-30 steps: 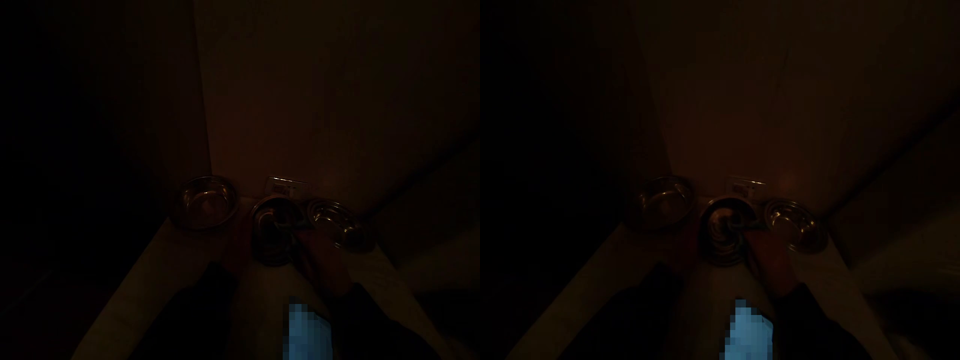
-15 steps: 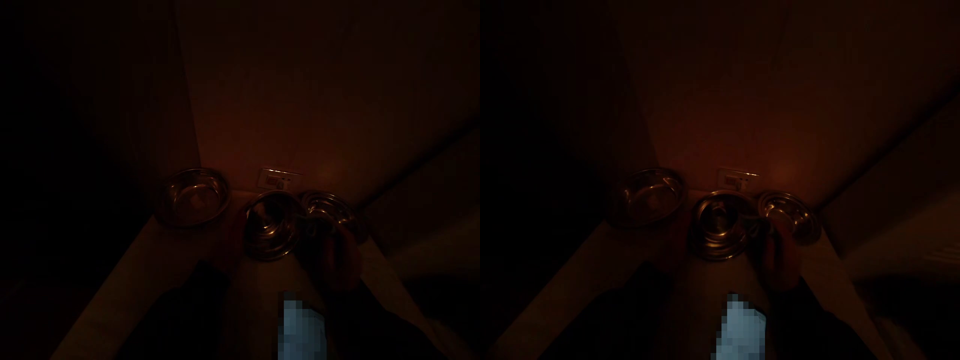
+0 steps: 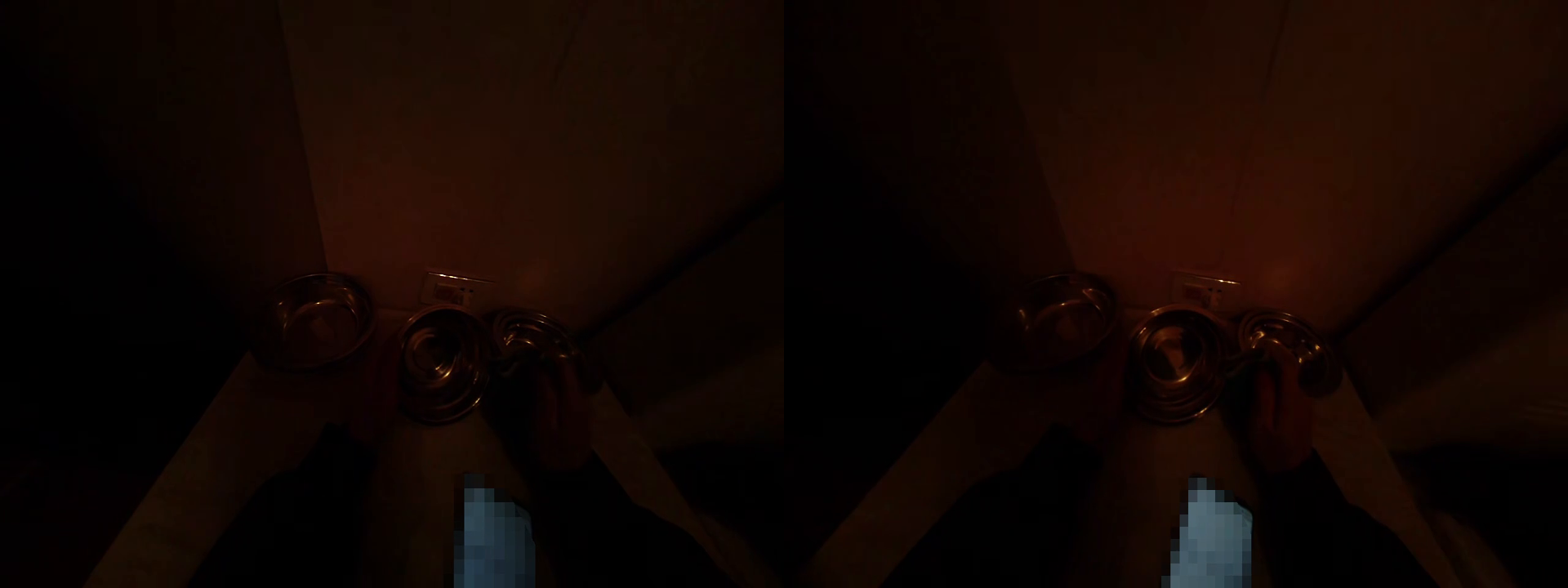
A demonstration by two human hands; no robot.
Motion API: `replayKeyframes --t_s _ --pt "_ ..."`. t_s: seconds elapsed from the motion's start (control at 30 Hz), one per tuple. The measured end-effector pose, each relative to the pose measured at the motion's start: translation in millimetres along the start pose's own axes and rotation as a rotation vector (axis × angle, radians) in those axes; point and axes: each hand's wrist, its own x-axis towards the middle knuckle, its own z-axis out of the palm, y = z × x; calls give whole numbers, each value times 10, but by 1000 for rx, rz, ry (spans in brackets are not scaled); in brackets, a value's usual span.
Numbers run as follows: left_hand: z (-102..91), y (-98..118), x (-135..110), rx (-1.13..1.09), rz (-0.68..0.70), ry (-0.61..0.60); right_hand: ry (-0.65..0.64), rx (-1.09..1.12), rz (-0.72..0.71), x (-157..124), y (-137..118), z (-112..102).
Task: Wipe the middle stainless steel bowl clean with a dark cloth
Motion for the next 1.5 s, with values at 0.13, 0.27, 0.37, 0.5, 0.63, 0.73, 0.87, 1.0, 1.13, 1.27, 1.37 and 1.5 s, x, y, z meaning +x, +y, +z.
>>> replayKeyframes --t_s 0.13,0.27,0.37,0.5,0.63,0.73,0.87,1.0,1.13,1.27,1.37,1.5 --pt "-9 39 -9 -16 23 -22 24 -41 -147 70 -8 -105" --pt "-5 83 -7 -58 7 -51 -27 -197 -440 93 -45 -154" --pt "-2 82 -14 -60 29 -43 -272 -310 -594 73 -129 -83" --pt "-13 47 -36 -10 66 -44 -533 -394 -609 34 -233 29" --pt "-18 38 -36 -3 54 -40 -570 -268 -591 34 -274 -18" --pt "-12 36 -25 -44 24 -44 -413 -233 -614 99 -314 -139" --pt "0 12 -28 -84 -2 -30 -230 -359 -705 167 -380 -174" --pt "-3 16 -58 -86 28 -19 -462 -530 -682 86 -398 -6" --pt "-20 57 -73 -117 103 -87 -638 -418 -594 36 -389 2" --pt "-16 69 -52 -109 62 -22 -698 -309 -618 122 -346 -110" --pt "-8 61 -46 -113 42 0 -664 -345 -707 173 -292 -111" --pt "-9 62 -56 -117 61 2 -648 -336 -777 165 -252 -45"
